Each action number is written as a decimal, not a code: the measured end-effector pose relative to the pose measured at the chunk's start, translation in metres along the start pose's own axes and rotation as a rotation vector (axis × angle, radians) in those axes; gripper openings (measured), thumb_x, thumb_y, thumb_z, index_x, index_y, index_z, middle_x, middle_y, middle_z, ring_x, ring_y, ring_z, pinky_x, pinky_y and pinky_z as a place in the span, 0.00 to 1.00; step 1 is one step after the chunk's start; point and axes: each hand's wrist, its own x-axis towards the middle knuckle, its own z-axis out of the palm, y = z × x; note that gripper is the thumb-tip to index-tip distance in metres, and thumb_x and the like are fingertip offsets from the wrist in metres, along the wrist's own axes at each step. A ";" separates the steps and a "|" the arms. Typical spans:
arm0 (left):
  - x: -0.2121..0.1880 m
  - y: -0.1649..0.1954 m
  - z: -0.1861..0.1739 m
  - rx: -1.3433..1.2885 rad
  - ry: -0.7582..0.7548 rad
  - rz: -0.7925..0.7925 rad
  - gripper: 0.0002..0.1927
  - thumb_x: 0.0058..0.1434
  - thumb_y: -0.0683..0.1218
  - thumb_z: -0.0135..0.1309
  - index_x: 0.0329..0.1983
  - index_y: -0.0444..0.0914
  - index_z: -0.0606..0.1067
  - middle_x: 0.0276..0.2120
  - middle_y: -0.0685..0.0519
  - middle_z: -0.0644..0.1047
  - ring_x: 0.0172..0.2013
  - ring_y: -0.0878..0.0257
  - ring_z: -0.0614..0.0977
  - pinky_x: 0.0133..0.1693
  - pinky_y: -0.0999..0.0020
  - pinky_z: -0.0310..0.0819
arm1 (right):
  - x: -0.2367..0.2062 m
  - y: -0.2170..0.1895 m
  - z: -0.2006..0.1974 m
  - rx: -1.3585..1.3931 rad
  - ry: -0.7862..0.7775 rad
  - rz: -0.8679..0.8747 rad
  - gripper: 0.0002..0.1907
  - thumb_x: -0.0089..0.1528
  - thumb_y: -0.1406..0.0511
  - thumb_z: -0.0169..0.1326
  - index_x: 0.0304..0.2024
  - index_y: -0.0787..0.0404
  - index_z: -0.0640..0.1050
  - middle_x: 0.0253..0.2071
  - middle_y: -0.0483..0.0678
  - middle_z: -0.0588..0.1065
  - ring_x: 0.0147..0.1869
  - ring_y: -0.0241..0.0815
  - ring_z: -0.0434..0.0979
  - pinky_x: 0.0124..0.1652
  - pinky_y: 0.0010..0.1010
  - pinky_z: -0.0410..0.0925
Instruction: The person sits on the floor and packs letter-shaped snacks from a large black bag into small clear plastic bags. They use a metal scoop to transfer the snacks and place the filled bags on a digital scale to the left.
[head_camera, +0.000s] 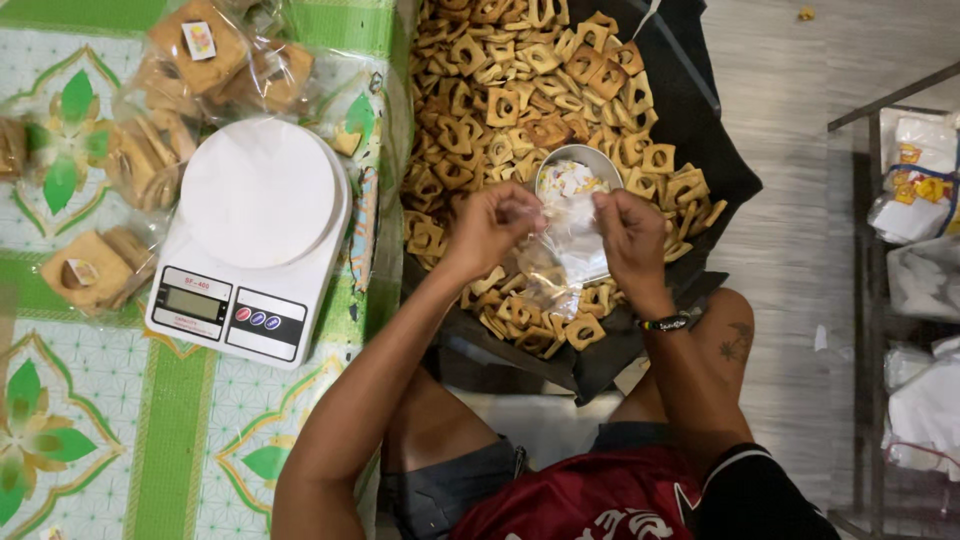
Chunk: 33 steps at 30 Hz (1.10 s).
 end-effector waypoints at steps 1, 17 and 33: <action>0.001 0.003 0.000 0.027 0.054 -0.010 0.07 0.63 0.44 0.63 0.40 0.35 0.81 0.30 0.52 0.84 0.30 0.65 0.82 0.32 0.68 0.76 | 0.001 0.001 -0.001 -0.100 0.035 -0.058 0.19 0.75 0.64 0.55 0.29 0.63 0.73 0.26 0.42 0.71 0.29 0.31 0.68 0.31 0.27 0.62; -0.007 0.023 -0.003 0.412 0.063 0.110 0.08 0.65 0.44 0.62 0.43 0.35 0.83 0.32 0.44 0.84 0.29 0.55 0.86 0.36 0.59 0.79 | -0.004 -0.004 -0.026 0.369 -0.314 0.262 0.17 0.70 0.61 0.53 0.49 0.71 0.80 0.46 0.53 0.82 0.52 0.45 0.83 0.57 0.36 0.75; -0.001 0.015 -0.002 -0.001 0.153 0.130 0.13 0.63 0.37 0.62 0.51 0.34 0.79 0.45 0.54 0.81 0.38 0.71 0.83 0.39 0.77 0.80 | 0.001 0.050 0.003 0.921 -0.425 0.341 0.21 0.73 0.57 0.48 0.57 0.67 0.77 0.61 0.52 0.74 0.44 0.33 0.76 0.52 0.44 0.80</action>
